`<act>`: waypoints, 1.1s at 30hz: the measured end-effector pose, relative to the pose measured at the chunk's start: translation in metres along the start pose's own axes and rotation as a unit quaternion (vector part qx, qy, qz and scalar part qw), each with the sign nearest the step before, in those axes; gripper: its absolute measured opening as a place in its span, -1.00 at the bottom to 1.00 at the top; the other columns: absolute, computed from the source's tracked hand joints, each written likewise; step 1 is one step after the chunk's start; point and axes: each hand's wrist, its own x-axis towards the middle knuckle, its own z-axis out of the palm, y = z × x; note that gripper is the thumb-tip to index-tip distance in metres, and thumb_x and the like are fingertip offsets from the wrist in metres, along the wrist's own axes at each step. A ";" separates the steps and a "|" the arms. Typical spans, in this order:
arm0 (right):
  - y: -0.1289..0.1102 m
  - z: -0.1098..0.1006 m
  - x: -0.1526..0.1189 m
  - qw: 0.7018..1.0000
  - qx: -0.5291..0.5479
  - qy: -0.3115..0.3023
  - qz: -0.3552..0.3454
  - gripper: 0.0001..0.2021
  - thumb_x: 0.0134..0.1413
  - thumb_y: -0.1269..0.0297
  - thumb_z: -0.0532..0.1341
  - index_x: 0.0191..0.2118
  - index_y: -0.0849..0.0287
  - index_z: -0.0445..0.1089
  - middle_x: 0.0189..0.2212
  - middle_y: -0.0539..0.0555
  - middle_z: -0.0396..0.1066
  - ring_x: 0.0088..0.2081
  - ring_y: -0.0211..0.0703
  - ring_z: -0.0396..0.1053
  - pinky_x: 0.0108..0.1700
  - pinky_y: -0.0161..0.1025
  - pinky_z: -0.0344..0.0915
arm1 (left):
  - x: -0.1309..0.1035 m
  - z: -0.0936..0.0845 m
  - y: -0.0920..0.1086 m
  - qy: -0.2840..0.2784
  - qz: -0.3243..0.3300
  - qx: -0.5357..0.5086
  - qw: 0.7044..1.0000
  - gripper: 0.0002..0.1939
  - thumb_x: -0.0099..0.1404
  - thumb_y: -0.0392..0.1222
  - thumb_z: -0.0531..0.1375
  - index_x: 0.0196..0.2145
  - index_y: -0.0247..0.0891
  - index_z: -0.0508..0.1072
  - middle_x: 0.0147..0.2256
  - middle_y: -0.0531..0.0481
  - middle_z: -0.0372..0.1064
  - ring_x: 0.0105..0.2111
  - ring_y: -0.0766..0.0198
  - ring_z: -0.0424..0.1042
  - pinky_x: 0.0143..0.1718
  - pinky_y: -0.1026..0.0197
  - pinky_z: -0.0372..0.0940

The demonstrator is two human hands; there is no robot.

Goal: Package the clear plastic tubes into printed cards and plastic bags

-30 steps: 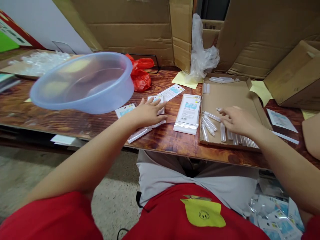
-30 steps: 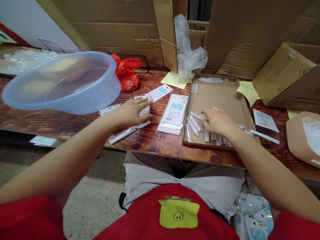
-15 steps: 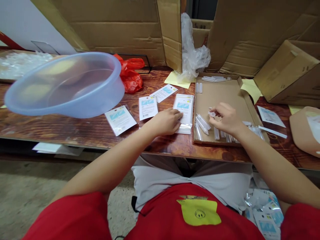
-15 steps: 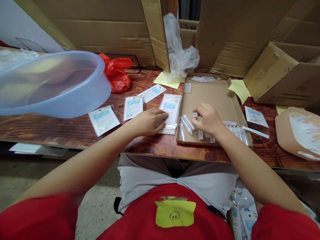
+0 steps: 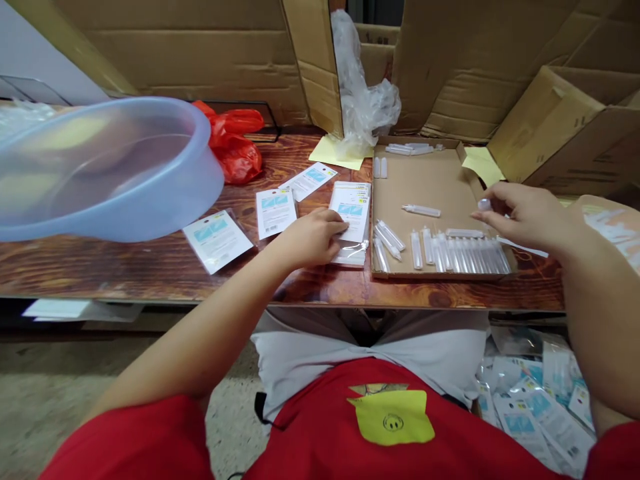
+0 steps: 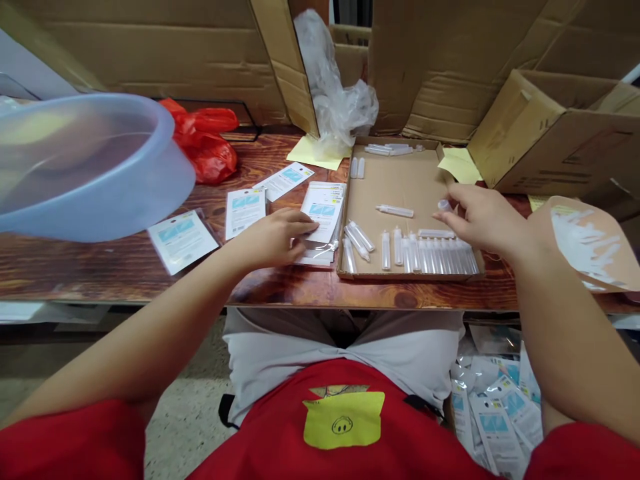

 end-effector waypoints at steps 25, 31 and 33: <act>-0.028 0.037 0.022 0.978 0.040 0.086 -0.184 -0.91 0.21 0.26 0.21 -0.19 0.09 0.41 -0.31 0.11 0.44 -0.36 -0.11 0.37 -0.30 -0.13 0.34 | -0.011 0.008 0.047 0.245 -0.359 -0.632 0.641 -0.36 0.07 -0.37 0.18 0.16 -0.44 0.49 -0.28 -0.13 0.59 -0.37 0.26 0.55 -0.08 0.16 0.44; -0.120 0.039 -0.007 0.906 0.199 0.203 -0.314 -0.66 0.15 0.49 0.28 0.02 0.05 0.37 -0.18 0.13 0.48 -0.15 -0.02 0.47 -0.14 -0.07 0.44 | -0.015 0.027 0.060 0.295 -0.338 -0.583 0.677 -0.36 0.16 -0.37 0.13 0.22 -0.40 0.43 0.08 -0.24 0.50 -0.05 0.12 0.54 0.10 0.04 0.39; -0.142 0.046 -0.011 0.884 0.217 0.205 -0.361 -0.60 0.15 0.54 0.27 0.07 0.07 0.35 -0.17 0.13 0.49 -0.13 -0.05 0.49 -0.09 -0.11 0.47 | -0.016 0.027 0.064 0.304 -0.332 -0.568 0.689 -0.33 0.17 -0.39 0.12 0.26 -0.42 0.38 0.16 -0.25 0.44 0.06 0.08 0.49 0.19 0.02 0.33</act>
